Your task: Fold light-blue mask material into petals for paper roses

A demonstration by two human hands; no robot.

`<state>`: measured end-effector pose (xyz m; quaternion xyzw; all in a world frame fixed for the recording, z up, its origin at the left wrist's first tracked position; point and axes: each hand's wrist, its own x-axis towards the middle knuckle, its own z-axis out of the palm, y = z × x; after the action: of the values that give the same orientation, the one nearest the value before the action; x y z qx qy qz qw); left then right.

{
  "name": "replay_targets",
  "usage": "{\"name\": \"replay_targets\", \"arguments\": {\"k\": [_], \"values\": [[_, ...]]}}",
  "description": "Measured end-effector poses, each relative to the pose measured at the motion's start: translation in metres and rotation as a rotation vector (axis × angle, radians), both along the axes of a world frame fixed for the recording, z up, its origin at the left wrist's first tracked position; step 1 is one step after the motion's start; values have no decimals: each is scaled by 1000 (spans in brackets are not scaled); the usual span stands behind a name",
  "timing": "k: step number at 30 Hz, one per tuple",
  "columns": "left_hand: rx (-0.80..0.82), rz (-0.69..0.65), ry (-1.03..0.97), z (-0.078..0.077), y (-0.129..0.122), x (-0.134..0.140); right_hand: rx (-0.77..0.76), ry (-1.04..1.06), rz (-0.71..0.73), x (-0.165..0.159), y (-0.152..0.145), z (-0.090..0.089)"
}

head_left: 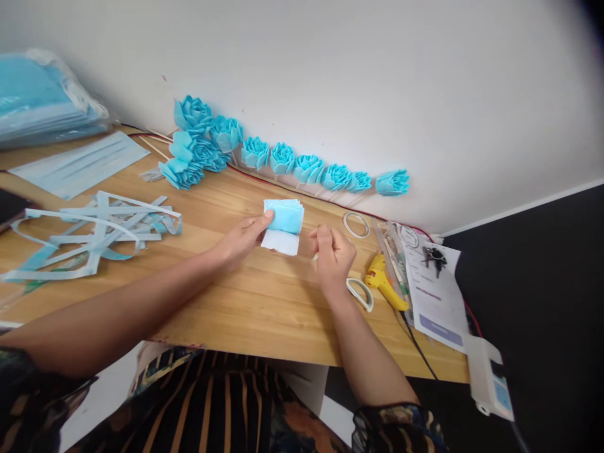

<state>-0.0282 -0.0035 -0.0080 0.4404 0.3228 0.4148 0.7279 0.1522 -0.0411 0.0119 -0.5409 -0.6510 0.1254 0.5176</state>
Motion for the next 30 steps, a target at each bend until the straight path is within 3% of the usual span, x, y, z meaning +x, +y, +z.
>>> {"name": "replay_targets", "arguments": {"k": [4, 12, 19, 26, 30], "values": [[121, -23, 121, 5, -4, -2, -36, 83, 9, 0, 5, -1], [188, -55, 191, 4, -5, -1, 0, -37, -51, -4, 6, -1], [94, -89, 44, -1, -3, 2, 55, -135, -14, -4, 5, -3], [-107, -15, -125, -6, 2, 3, 78, -62, -25, -8, 4, -7], [-126, 48, -125, -7, 4, 2, -18, 1, 67, -8, 1, -7]]}}
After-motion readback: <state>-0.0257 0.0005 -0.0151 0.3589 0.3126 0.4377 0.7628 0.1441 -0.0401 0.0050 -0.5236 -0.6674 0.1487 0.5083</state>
